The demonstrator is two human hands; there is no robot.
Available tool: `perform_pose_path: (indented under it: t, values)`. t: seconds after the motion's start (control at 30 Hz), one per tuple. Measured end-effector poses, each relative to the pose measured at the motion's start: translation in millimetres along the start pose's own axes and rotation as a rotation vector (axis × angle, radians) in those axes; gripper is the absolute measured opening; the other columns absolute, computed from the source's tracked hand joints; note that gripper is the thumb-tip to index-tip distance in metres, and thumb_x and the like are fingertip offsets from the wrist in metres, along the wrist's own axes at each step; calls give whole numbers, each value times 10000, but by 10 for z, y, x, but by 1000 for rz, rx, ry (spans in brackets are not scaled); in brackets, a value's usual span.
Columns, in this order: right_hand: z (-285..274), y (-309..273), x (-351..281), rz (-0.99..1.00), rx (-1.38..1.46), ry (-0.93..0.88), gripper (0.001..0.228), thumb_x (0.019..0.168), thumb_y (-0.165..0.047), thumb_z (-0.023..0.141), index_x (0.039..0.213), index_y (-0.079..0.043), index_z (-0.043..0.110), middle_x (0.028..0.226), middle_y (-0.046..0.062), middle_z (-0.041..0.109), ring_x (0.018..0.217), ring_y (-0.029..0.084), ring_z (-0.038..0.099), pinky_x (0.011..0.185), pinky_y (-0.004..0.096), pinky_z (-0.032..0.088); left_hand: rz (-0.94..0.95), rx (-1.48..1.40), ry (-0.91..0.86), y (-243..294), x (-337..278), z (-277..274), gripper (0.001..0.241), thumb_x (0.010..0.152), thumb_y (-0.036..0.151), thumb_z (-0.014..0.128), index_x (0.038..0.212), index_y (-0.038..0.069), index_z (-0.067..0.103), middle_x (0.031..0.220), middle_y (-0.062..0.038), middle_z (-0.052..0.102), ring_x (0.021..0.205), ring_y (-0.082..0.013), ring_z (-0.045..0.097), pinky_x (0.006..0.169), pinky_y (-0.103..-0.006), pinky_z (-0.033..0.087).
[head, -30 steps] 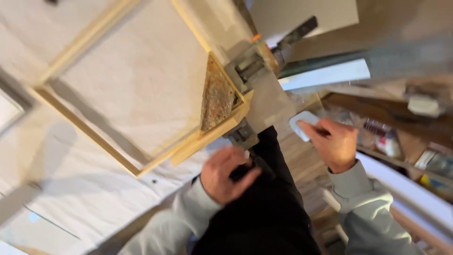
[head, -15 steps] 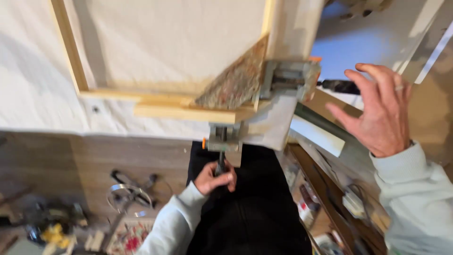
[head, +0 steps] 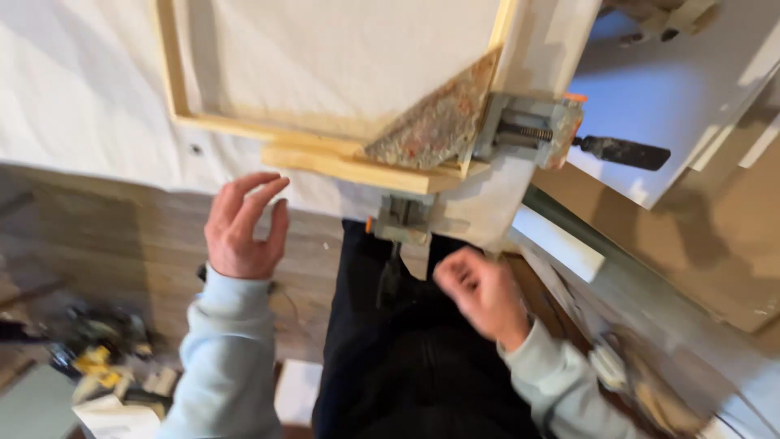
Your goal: The person applies glue to the end of a wooden frame moulding piece, then fits the mitered pieces together to form a rectangular frame corner. They place the joined frame into a corner clamping vise and turn the vise handle to clamp the corner tight, adjusting the frame pieces as they work.
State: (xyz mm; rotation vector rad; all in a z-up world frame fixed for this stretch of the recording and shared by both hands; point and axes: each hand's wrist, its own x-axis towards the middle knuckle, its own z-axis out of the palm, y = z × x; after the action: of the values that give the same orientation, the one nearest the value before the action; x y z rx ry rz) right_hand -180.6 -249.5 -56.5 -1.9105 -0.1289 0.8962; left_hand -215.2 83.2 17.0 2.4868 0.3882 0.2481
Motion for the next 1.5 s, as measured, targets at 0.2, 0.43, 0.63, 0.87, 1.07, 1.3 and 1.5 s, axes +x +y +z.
perform_pose_path:
  t: [0.2,0.43,0.63,0.87,1.07,1.3,1.5]
  values:
    - [788,527,-118,50,521,-133,387,996,-239,624,1322,-36,577,1188,61,690,1116,131,649,937,308,515,273,-110,-534,-284,1163,-37,327,1004,30,573,1315,39,674,1276,-145,693,1130,-352,688,969,-400,549]
    - [1275,470,-59,80,820,23,346,1047,-249,550,1242,29,615,1002,66,692,925,143,647,864,292,514,150,-139,-1281,-682,1822,430,364,955,214,637,1291,85,691,1170,-119,761,1021,-264,727,873,-392,558]
    - [1503,355,-108,64,906,132,365,1097,-285,496,1163,45,637,826,81,657,786,142,616,769,288,501,182,-103,-1443,-706,1920,600,397,934,300,661,1269,93,709,1085,-95,787,934,-204,755,840,-365,601]
    - [1675,391,-134,64,1140,129,449,1093,-393,402,1125,12,593,699,52,606,534,96,513,496,247,405,14,-105,-1453,-732,1875,730,339,881,253,705,1163,71,754,969,-100,816,857,-200,773,807,-348,623]
    - [1598,215,-126,158,1068,181,456,1090,-433,394,1078,-7,556,628,2,506,453,67,407,410,231,304,153,-91,-1428,-659,1911,727,301,888,247,703,1125,76,775,997,-85,795,875,-185,752,837,-344,604]
    - [1690,356,-130,156,1167,133,427,1087,-407,363,1034,-34,564,594,-18,464,434,52,366,401,221,265,153,-49,-1415,-667,1929,740,302,875,246,718,1119,83,789,983,-86,797,849,-201,735,819,-355,594]
    - [1810,473,-155,218,1147,166,342,1114,-321,429,963,-32,531,603,-37,393,470,48,311,420,224,242,132,-59,-1421,-696,1916,763,301,862,253,738,1110,92,796,947,-85,806,844,-182,751,818,-341,606]
